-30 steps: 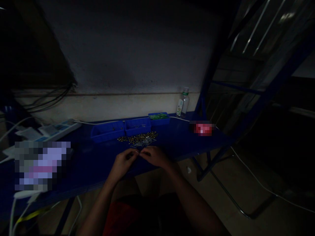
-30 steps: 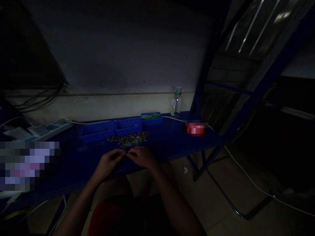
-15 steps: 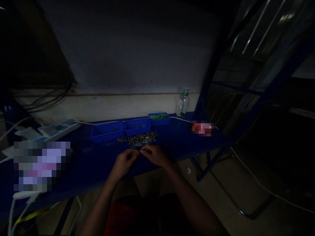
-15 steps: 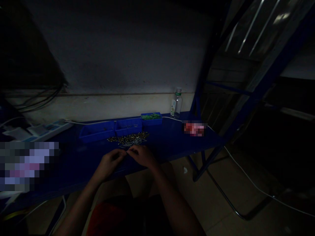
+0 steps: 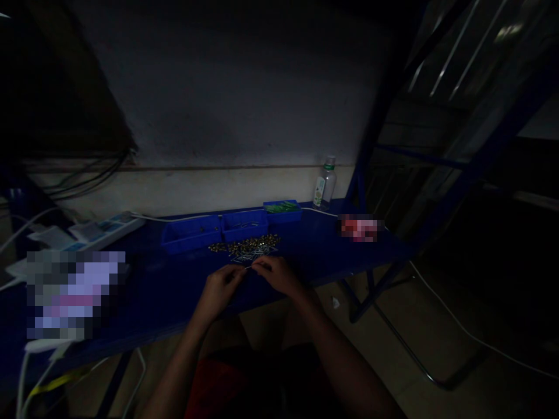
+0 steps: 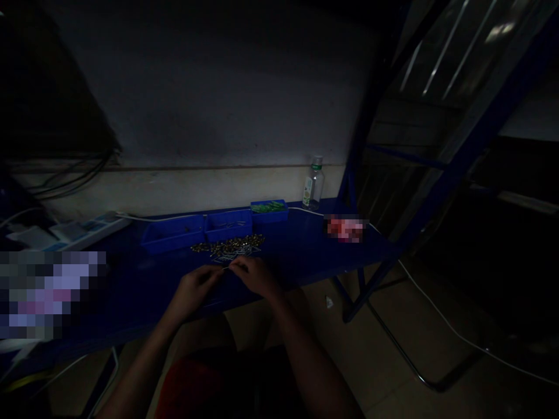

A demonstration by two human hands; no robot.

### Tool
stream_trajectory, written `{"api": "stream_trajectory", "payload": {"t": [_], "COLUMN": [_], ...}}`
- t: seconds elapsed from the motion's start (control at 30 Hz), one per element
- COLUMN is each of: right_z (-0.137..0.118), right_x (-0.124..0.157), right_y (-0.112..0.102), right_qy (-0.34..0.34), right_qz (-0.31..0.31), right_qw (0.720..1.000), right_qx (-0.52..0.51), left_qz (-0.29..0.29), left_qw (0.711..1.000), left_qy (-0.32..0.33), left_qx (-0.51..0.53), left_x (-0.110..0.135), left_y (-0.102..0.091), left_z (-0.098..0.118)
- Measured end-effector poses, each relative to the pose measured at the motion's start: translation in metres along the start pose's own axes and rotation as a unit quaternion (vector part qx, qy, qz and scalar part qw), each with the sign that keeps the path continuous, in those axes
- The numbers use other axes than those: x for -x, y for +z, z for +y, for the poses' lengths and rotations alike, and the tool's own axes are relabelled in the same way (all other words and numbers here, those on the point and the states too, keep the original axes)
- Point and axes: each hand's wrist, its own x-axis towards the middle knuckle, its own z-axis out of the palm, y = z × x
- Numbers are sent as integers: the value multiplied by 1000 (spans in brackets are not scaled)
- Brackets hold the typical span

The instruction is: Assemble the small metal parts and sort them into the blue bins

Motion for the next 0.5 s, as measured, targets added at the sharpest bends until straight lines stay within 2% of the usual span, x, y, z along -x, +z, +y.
{"api": "stream_trajectory", "payload": {"t": [0.2,0.33,0.5], "right_z": [3,4,6], "right_x": [-2,-2,-3], "right_y": [4,6,6], "right_qy": [-36,-63,-73], "right_qz": [-33,-63,-71], "right_qw": [996,984,979], "right_qx": [80,151,176], "left_qz": [29,6,-11], "left_qw": [999,998,997], "left_qy": [15,47,62], "left_qx": [37,43,47], "left_x": [2,3,4], "left_y": [-1,0,0], "left_z": [-1,3,6]}}
